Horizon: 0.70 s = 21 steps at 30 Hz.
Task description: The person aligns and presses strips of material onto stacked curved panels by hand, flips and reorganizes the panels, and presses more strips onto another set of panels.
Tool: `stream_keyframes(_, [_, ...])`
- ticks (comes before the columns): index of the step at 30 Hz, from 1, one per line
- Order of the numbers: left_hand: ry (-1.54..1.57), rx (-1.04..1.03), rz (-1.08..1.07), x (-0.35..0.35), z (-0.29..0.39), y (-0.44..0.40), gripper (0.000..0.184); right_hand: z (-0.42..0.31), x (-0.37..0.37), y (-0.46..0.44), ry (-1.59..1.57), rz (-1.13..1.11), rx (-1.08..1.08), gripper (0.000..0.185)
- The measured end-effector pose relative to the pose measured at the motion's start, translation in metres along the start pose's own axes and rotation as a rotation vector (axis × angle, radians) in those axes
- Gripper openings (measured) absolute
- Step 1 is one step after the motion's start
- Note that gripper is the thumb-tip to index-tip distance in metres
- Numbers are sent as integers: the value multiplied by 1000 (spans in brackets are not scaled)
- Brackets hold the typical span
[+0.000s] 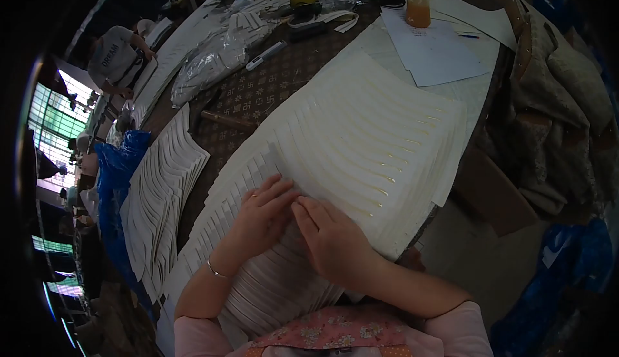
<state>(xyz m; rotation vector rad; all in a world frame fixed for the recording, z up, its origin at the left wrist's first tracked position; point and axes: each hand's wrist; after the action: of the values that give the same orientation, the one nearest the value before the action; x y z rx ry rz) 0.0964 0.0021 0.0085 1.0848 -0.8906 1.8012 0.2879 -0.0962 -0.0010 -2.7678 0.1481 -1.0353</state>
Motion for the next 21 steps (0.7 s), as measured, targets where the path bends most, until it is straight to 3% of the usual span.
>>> stream_keyframes(2, [-105,49,78,-2,-15,-4,44,-3,-11,-2,115,-130,19,65])
stream_keyframes(6, [-218,184,290,-8,-36,-14,39,-6,-17,-5,203,-149,-34,72])
stream_keyframes(9, [23,307,415,-5,-63,-31,33,-12,-19,-6,245,-178,-67,74])
stream_keyframes(13, [-7,247,362,8,-87,-51,24,-17,-18,-15,328,-270,-133,78])
stream_keyframes(14, [60,312,330,13,-86,-56,21,-18,-18,-17,345,-301,-150,79])
stream_keyframes(18, [315,446,333,13,-98,-61,14,-13,-25,-17,417,-216,-94,82])
stream_keyframes(21, [264,417,328,8,-99,-63,13,-14,-27,-19,463,-208,-80,85])
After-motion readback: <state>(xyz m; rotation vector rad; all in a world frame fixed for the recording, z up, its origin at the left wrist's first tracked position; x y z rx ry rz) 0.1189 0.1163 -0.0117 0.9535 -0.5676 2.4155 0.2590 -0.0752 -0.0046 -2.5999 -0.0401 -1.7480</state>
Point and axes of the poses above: each hand's wrist, its own y-axis away from the middle knuckle, its own x-axis out of the back of the hand, z = x × y, and after that the axes turned 15 degrees about -x, right-handed
